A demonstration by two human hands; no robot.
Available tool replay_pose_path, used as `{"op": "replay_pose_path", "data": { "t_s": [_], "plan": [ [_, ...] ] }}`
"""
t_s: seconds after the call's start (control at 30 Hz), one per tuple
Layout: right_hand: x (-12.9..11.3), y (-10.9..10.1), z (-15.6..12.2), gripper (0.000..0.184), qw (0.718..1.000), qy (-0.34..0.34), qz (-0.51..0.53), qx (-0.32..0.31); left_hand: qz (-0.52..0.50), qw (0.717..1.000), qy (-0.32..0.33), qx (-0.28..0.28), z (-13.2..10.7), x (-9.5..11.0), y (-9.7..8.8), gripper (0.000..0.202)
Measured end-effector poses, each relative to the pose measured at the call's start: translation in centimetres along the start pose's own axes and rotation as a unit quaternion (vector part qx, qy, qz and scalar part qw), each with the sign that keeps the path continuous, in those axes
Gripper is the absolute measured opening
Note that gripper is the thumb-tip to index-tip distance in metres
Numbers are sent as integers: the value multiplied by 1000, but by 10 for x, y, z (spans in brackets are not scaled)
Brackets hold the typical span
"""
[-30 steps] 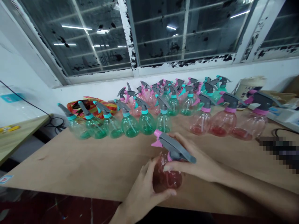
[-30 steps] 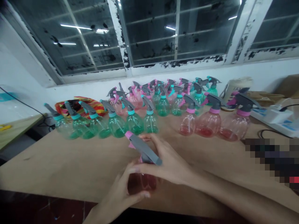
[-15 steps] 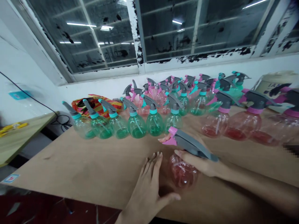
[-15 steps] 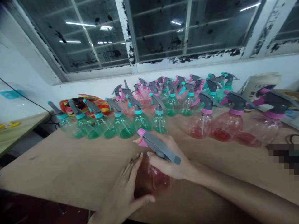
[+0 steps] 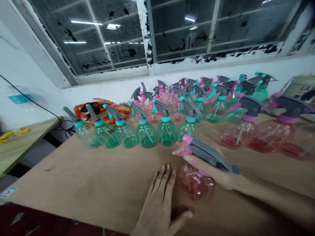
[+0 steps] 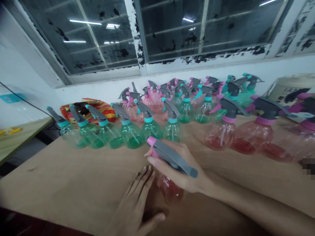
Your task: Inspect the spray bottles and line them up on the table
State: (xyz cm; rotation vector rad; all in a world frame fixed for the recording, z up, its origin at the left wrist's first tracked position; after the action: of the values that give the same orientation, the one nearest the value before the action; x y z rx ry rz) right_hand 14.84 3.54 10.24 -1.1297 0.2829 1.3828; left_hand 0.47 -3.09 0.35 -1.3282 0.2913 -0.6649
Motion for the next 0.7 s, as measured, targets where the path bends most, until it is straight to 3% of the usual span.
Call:
{"op": "replay_pose_path", "data": {
  "t_s": [0.37, 0.7],
  "plan": [
    [7, 3, -5, 15, 999, 4, 42, -3, 22, 1000, 11, 5, 4, 1, -1, 99],
    [2, 1, -8, 33, 999, -21, 24, 16, 14, 1000, 6, 5, 3, 0, 2, 96]
  ]
}}
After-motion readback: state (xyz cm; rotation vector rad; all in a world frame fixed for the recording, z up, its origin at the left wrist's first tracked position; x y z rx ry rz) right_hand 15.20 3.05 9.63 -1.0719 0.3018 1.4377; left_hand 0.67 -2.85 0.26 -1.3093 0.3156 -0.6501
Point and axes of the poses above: each hand's wrist, its own z-axis towards the middle knuckle, its own y-axis out of the palm, x = y × z, the point moved 7 cm from there along z, towards the middle knuckle, and after that the axes turned 3 degrees about -x, right-handed, at the moved point
